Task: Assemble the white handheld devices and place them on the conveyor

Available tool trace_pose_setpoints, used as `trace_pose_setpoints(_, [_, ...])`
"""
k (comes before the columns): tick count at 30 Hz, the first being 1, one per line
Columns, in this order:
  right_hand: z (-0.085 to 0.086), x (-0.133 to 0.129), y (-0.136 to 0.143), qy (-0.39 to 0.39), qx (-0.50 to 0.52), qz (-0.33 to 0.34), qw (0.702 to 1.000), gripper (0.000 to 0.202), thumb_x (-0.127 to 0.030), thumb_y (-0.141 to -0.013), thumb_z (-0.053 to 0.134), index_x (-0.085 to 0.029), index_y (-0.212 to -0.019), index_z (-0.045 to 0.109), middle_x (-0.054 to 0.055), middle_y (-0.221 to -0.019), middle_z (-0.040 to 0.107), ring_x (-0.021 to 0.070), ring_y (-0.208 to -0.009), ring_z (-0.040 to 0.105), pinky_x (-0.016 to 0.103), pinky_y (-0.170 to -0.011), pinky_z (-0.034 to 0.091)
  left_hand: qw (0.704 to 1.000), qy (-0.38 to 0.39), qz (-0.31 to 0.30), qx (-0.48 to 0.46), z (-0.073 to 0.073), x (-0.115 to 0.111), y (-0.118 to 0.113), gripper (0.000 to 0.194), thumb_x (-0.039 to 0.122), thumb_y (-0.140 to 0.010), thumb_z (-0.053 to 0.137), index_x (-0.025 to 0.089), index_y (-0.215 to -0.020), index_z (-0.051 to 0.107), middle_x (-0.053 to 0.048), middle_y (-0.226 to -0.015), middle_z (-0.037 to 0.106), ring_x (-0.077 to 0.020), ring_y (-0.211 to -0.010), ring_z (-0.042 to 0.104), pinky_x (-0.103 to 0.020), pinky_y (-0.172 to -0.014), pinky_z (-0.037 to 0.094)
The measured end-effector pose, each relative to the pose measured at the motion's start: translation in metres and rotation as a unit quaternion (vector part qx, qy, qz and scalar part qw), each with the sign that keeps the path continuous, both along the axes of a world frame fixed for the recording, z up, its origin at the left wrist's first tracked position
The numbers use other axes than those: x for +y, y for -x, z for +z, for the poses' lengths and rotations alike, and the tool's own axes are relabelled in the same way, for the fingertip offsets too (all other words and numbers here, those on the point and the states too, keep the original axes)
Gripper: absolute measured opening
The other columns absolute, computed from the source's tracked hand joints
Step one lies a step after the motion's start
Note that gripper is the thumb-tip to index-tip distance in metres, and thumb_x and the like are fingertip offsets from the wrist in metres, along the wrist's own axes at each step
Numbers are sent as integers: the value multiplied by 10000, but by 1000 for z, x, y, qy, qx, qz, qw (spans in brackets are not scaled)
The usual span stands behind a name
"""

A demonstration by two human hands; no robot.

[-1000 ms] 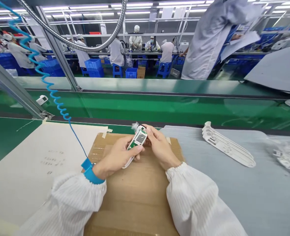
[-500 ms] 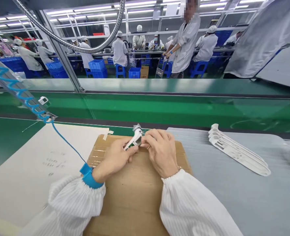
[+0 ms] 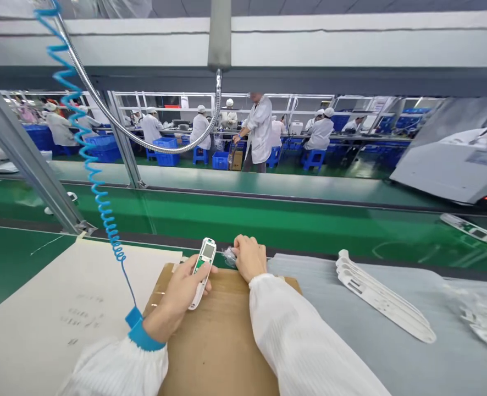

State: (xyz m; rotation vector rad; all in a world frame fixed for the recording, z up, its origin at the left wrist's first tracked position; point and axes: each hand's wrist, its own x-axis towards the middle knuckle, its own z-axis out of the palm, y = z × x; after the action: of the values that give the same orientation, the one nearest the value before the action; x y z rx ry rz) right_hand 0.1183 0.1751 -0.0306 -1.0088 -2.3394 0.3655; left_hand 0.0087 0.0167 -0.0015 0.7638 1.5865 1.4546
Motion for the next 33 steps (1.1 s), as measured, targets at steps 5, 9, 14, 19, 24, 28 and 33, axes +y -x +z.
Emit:
trace_pose_setpoints(5, [-5, -11, -9, -38, -4, 46, 998, 261, -149, -904, 429, -233, -1067, 614, 114, -1151, 687, 304, -1063, 608, 480, -905, 441, 999, -24, -1, -21, -8, 3, -1, 360, 514, -845, 600, 157, -896, 600, -32, -722, 641, -101, -504, 508, -225, -481, 372])
trace_pose_setpoints(9, [-7, -13, -26, -18, -17, 104, 994, 244, -249, -919, 487, -271, -1077, 671, 74, -1133, 743, 286, -1071, 676, 457, -921, 530, 998, -30, -1, -46, -18, 7, -1, 470, 612, -771, 648, 158, -875, 591, 2, -588, 574, -111, -490, 483, -227, -481, 361])
trace_pose_setpoints(14, [-7, -19, -69, 19, -21, 96, 995, 308, -367, -926, 524, -289, -1188, 666, 71, -1312, 683, 309, -1202, 634, 517, -1029, 488, 996, -39, -9, -80, -14, 3, 0, 526, 621, -727, 696, 137, -918, 616, 15, -582, 541, -106, -520, 467, -217, -492, 313])
trace_pose_setpoints(19, [11, -14, -161, 16, -18, 2, 1000, 235, -448, -890, 527, -303, -962, 698, 65, -1111, 754, 320, -1071, 686, 500, -969, 504, 994, -63, -25, -88, -2, -4, -5, 491, 515, -717, 765, 128, -988, 633, 5, -706, 550, -104, -606, 462, -220, -533, 320])
trace_pose_setpoints(24, [26, 17, -260, -1, -104, -241, 965, 268, -410, -788, 501, -259, -890, 697, 122, -973, 758, 337, -861, 712, 468, -776, 525, 989, -69, -93, -91, 3, -7, -11, 411, 420, -741, 775, 177, -1043, 638, 26, -746, 499, -102, -633, 415, -227, -567, 310])
trace_pose_setpoints(28, [22, 35, -286, 10, -185, -268, 945, 287, -398, -799, 499, -232, -927, 694, 121, -1043, 752, 315, -881, 710, 439, -783, 517, 989, -63, -111, -78, 1, -9, -16, 372, 404, -745, 767, 180, -1010, 634, 26, -753, 489, -107, -639, 409, -238, -577, 307])
trace_pose_setpoints(33, [10, 49, -278, 9, -199, -254, 947, 182, -400, -725, 604, -245, -809, 649, 159, -984, 744, 409, -889, 694, 492, -698, 479, 980, -76, -141, -116, 2, -11, -18, 412, 374, -738, 788, 165, -1042, 604, 37, -752, 479, -85, -597, 386, -230, -537, 295])
